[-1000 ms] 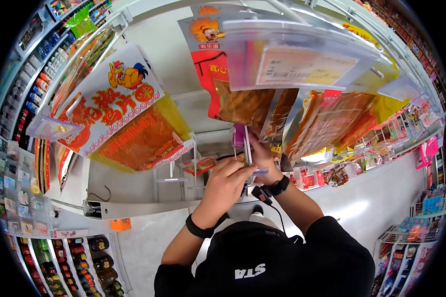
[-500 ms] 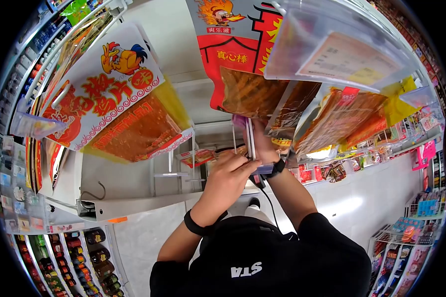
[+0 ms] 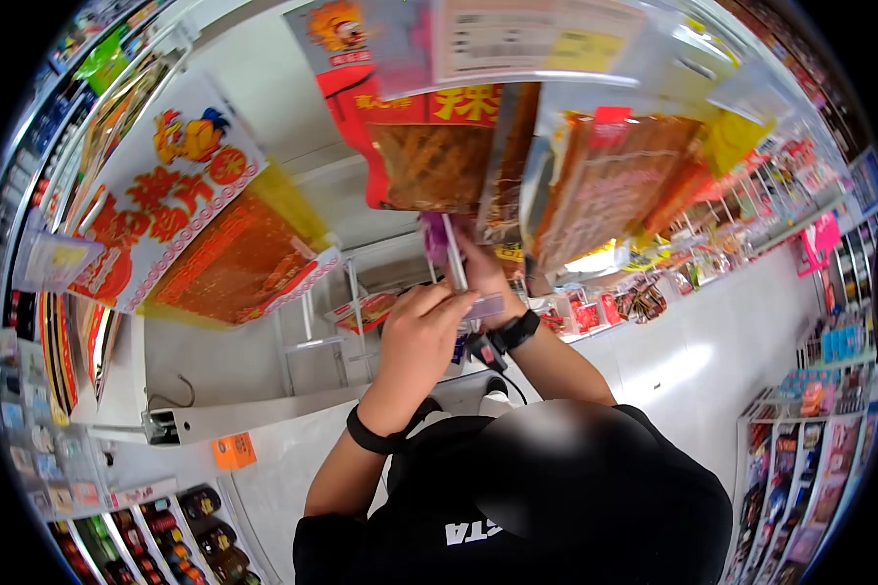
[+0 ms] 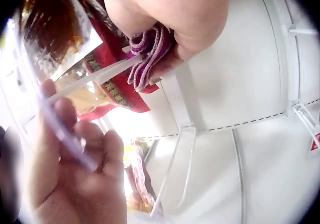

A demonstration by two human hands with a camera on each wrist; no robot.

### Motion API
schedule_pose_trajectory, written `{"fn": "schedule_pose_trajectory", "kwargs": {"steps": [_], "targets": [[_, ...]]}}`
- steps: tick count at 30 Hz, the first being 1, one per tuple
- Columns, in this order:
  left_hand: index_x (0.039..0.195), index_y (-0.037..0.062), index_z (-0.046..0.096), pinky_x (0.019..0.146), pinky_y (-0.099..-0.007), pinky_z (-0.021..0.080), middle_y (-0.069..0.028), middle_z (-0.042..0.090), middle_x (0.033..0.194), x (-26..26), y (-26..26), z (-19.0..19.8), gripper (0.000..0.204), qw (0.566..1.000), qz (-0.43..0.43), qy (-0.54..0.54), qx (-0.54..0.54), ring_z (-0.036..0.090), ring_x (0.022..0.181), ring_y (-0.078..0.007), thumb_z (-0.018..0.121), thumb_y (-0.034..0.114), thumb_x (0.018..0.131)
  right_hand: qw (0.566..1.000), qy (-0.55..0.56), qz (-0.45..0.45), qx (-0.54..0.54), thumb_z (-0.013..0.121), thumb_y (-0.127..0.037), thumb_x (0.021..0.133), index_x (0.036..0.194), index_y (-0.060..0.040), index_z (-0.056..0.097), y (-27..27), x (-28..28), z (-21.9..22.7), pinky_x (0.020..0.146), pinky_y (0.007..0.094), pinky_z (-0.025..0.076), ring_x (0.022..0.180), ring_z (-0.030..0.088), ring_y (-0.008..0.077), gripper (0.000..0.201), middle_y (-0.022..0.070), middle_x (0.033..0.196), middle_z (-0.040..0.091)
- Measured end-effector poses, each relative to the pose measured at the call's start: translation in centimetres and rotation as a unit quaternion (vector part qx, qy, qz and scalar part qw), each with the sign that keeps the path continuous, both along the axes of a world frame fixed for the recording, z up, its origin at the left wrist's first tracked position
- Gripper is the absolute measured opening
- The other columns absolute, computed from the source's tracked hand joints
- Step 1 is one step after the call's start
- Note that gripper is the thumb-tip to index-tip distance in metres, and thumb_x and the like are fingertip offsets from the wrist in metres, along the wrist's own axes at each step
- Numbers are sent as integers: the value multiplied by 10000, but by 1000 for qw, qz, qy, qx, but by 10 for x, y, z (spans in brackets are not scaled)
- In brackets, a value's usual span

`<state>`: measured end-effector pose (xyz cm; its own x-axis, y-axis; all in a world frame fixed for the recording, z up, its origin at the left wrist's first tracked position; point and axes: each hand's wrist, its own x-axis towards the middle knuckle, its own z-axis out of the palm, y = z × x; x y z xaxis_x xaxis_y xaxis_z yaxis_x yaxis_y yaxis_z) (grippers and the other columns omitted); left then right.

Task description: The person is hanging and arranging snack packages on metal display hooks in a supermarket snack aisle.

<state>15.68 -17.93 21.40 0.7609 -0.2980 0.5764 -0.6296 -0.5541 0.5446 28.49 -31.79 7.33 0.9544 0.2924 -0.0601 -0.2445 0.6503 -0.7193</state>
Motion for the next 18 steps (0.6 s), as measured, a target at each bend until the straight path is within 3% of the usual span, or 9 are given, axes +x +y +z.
{"fn": "schedule_pose_trajectory", "kwargs": {"steps": [1,2,3,5,9,13,18], "targets": [[1058,72,761,767,-396,528,-84,685,928,0,0,-1,227,1000,9,-1,-1,656,850,-283,695,24,847,993,-13,-4,117,576,-181,1037,1205,-50,659,5,-19,26,818,316,530,948,671,135,228,66,1114,710],[1056,77,761,753,-393,524,-86,676,908,0,0,0,218,1000,8,-4,-3,652,836,-282,694,28,855,995,-93,18,16,569,-178,1044,1251,-28,626,-7,-40,45,856,319,548,964,684,157,262,101,1150,706],[1056,77,761,753,-393,524,-86,676,908,0,1,1,218,1000,-8,-4,-7,652,836,-282,694,28,855,997,-17,-37,72,565,-170,1039,1305,-20,594,2,-59,47,926,340,549,1015,688,187,307,113,1184,703],[1054,77,760,735,-390,517,-88,661,881,-1,0,1,209,1000,12,8,21,644,814,-283,691,31,863,990,-23,10,139,559,-159,1038,1325,-18,583,-3,-80,36,978,357,533,1071,679,214,320,119,1219,691],[1059,68,758,705,-374,509,-97,647,848,0,1,5,180,1000,-1,11,9,630,774,-283,677,56,899,978,-56,18,199,534,-49,1018,1299,-31,597,-14,-107,19,1016,391,523,1111,667,233,288,116,1223,675],[1059,71,758,738,-405,508,-103,641,861,7,3,1,206,999,-48,6,-3,628,810,-300,690,44,867,998,-17,-30,51,596,-145,1035,1261,-38,619,-46,-143,19,974,360,549,1080,677,182,251,85,1168,691],[1066,53,752,714,-368,490,-108,634,847,2,4,1,184,997,-23,60,-34,609,781,-283,687,22,897,991,14,-61,-120,575,-139,1046,1266,-3,631,-137,-222,28,950,332,554,1046,687,185,264,105,1158,702]]}}
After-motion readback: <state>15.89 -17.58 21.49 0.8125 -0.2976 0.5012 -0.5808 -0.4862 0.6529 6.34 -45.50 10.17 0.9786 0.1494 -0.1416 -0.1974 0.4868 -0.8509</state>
